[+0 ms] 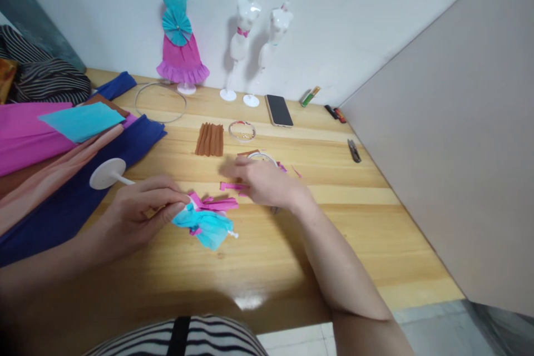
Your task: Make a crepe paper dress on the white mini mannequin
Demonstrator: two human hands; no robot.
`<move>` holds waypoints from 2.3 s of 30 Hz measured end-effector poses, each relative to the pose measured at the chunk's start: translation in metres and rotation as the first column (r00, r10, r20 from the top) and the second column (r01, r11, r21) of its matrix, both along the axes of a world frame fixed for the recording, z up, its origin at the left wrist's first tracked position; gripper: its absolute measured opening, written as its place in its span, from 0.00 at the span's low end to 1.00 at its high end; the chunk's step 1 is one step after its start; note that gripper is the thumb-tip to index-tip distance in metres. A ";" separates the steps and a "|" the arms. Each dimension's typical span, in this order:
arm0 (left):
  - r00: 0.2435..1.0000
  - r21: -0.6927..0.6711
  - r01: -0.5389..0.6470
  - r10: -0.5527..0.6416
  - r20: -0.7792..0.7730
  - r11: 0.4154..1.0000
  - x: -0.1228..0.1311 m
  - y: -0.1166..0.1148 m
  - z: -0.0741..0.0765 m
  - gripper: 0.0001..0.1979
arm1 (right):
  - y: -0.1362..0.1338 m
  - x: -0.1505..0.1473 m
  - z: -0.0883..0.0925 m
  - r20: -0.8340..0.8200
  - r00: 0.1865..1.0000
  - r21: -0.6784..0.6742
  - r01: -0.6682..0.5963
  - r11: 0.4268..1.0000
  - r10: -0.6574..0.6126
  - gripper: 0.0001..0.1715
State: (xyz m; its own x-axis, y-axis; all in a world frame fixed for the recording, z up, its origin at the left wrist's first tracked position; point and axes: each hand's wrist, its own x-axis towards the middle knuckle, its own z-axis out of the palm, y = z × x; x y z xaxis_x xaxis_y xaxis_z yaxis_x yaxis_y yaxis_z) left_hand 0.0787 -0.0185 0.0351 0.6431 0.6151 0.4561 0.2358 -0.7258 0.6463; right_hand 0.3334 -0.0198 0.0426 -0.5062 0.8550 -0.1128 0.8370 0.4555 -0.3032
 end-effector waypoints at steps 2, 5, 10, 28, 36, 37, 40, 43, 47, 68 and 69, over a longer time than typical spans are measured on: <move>1.000 0.005 -0.002 0.002 -0.005 1.000 0.001 -0.001 -0.001 0.09 | 0.000 -0.006 -0.005 0.014 0.996 -0.056 -0.090 0.994 0.091 0.14; 1.000 0.003 0.001 -0.001 -0.015 1.000 0.000 -0.002 -0.001 0.09 | 0.000 -0.009 -0.006 0.089 0.993 -0.093 -0.075 0.993 0.083 0.14; 1.000 -0.017 0.021 -0.021 -0.006 1.000 -0.001 -0.001 -0.001 0.09 | -0.004 0.017 0.019 0.305 0.942 -0.231 0.216 0.949 -0.140 0.10; 0.997 -0.119 0.053 -0.059 -0.048 0.991 0.000 -0.001 -0.002 0.12 | 0.012 0.028 0.003 0.125 0.954 -0.071 0.284 0.956 -0.274 0.06; 0.998 -0.359 0.037 -0.053 -0.036 0.933 0.002 0.001 0.001 0.14 | 0.012 0.046 0.016 -0.823 0.256 -0.466 0.205 0.861 -0.507 0.10; 0.999 -0.410 0.017 -0.031 -0.027 0.912 0.002 0.001 0.001 0.13 | 0.014 0.043 0.013 -0.835 0.171 -0.502 0.152 0.851 -0.523 0.11; 0.996 -0.590 -0.078 0.092 -0.006 0.803 0.003 0.004 -0.001 0.12 | 0.016 0.030 0.007 -0.824 -0.005 -0.566 0.034 0.823 -0.567 0.10; 0.976 -0.748 -0.104 0.210 0.048 0.655 0.008 0.007 -0.004 0.17 | 0.012 0.012 0.004 -0.791 -0.131 -0.598 -0.046 0.800 -0.598 0.07; 0.965 -0.836 -0.006 0.221 0.138 0.548 0.015 0.006 0.000 0.21 | 0.003 -0.011 0.001 -0.750 -0.276 -0.596 -0.115 0.795 -0.601 0.05; 0.936 -0.049 -0.240 0.218 -0.276 0.969 0.039 0.028 0.042 0.10 | -0.012 -0.035 0.005 -0.806 -0.056 -0.587 -0.046 0.808 -0.589 0.26; 0.934 -0.045 -0.243 0.221 -0.280 0.969 0.040 0.030 0.044 0.10 | -0.012 -0.035 0.006 -0.824 0.003 -0.567 0.032 0.823 -0.567 0.24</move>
State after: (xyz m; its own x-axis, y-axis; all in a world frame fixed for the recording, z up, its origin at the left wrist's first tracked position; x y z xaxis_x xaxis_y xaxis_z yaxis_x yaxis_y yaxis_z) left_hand 0.1190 0.0110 0.0786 0.5705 0.7885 0.2299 0.5654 -0.5800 0.5864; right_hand 0.2983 -0.0322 0.0481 -0.0871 0.9938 -0.0698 -0.2860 -0.0920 -0.9538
